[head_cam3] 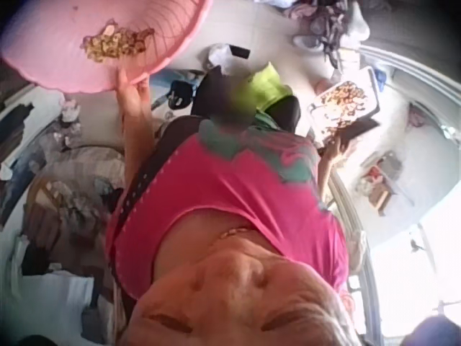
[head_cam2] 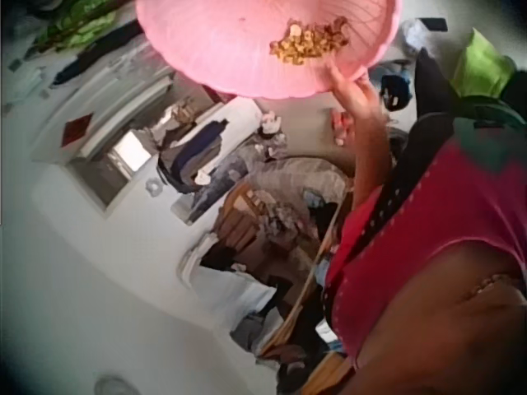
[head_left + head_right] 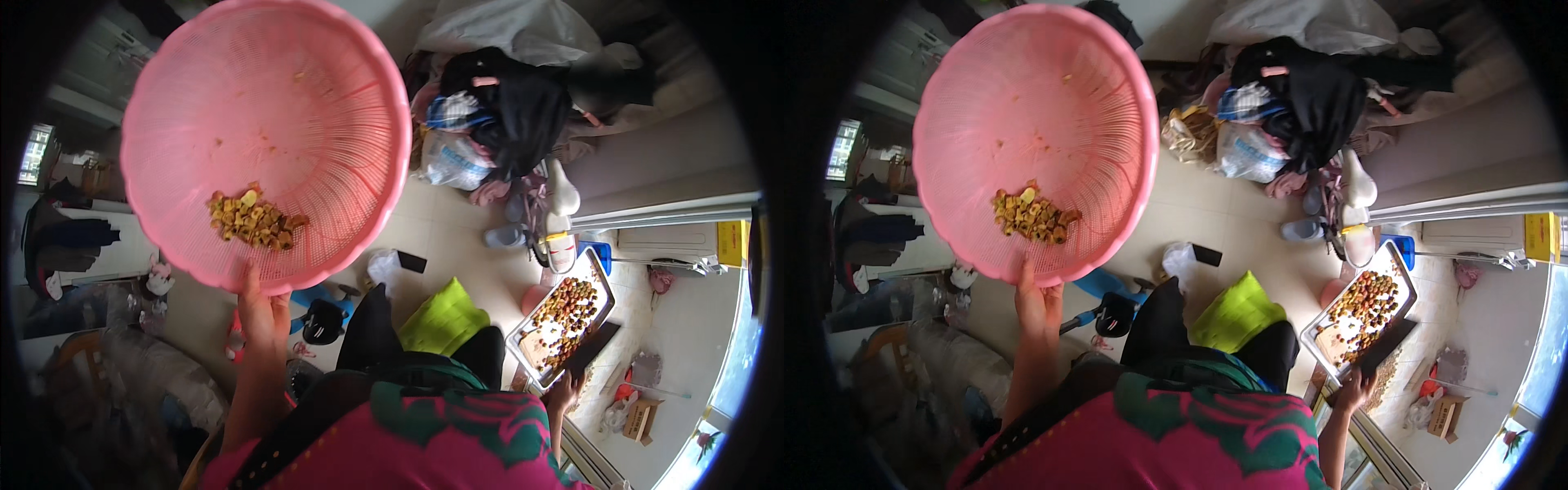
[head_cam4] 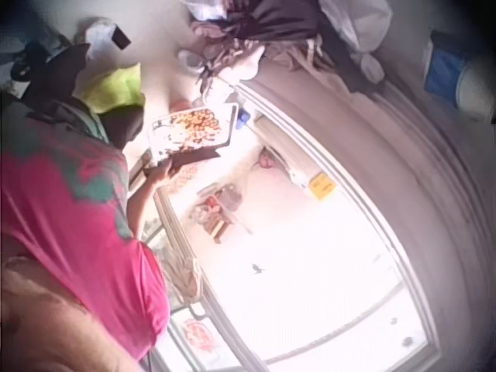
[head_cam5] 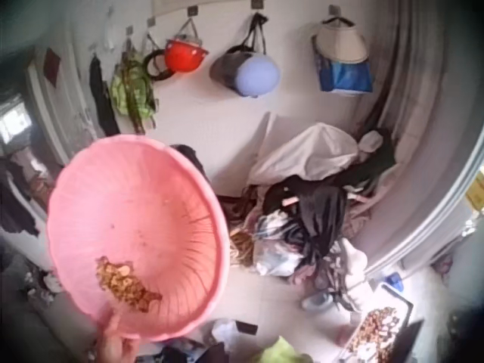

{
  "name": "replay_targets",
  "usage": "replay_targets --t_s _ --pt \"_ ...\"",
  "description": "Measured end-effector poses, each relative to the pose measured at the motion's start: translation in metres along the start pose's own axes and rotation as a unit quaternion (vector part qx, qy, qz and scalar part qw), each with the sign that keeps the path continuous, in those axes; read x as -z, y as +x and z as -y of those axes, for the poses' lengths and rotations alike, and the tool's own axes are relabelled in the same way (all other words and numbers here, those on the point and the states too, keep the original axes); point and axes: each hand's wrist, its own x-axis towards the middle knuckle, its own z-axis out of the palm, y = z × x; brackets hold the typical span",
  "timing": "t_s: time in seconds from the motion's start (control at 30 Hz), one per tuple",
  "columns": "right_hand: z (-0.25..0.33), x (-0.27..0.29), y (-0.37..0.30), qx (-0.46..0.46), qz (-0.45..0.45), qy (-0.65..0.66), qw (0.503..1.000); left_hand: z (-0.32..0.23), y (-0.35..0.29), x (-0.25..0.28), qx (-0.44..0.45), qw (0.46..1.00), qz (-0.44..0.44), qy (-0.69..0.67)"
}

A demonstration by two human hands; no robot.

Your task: The person sits with a metal tray on their lap and uses a cleaver to slice small round fruits on a wooden cutting board. The person then transfers the cut pieces into a pink colander, carries it to the kitchen, and places it in the sink.

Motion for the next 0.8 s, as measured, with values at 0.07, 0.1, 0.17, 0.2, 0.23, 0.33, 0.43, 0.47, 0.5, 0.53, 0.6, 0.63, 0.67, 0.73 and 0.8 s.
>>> replay_targets --t_s 0.07,0.1,0.17,0.2,0.23,0.33,0.43,0.47,0.5,0.53,0.6,0.63,0.67,0.73,0.8 --pt "0.031 -0.072 0.006 0.05 0.118 -0.003 0.992 0.0 0.006 -0.005 0.013 0.999 -0.019 0.028" --pt "0.049 -0.103 0.006 0.073 0.171 -0.004 0.982 -0.001 0.007 -0.008 0.027 0.999 -0.022 0.029" --pt "0.122 -0.17 -0.029 0.171 0.281 -0.048 0.943 -0.005 0.027 -0.01 0.044 0.999 -0.008 0.011" --pt "0.177 -0.2 -0.064 0.071 0.333 -0.064 0.938 -0.005 0.031 -0.006 0.06 0.998 -0.005 -0.008" --pt "0.208 -0.224 -0.082 0.102 0.382 -0.147 0.907 -0.005 0.034 -0.005 0.08 0.996 0.004 -0.03" --pt "0.243 -0.306 -0.129 0.371 0.475 -0.19 0.775 -0.009 0.042 -0.022 0.109 0.991 0.034 -0.069" --pt "0.272 -0.346 -0.203 0.383 0.534 -0.214 0.723 0.006 0.054 -0.012 0.106 0.989 0.049 -0.085" --pt "0.259 -0.362 -0.211 0.421 0.552 -0.202 0.691 0.01 0.053 -0.01 0.103 0.989 0.042 -0.093" --pt "0.245 -0.373 -0.219 0.456 0.565 -0.191 0.66 0.014 0.055 -0.005 0.093 0.991 0.047 -0.089" --pt "0.247 -0.377 -0.228 0.498 0.569 -0.155 0.636 0.019 0.058 -0.004 0.092 0.991 0.035 -0.093" --pt "0.249 -0.381 -0.245 0.531 0.586 -0.113 0.601 0.028 0.065 -0.003 0.073 0.993 0.007 -0.094" --pt "0.251 -0.381 -0.251 0.539 0.594 -0.1 0.588 0.034 0.068 -0.003 0.056 0.994 -0.01 -0.091" --pt "0.245 -0.385 -0.251 0.559 0.595 -0.092 0.571 0.039 0.072 -0.003 0.039 0.995 -0.027 -0.087" --pt "0.232 -0.39 -0.251 0.569 0.599 -0.1 0.555 0.052 0.08 0.001 0.035 0.994 -0.061 -0.082" --pt "0.226 -0.395 -0.247 0.554 0.607 -0.132 0.554 0.066 0.091 0.003 0.05 0.991 -0.089 -0.081"
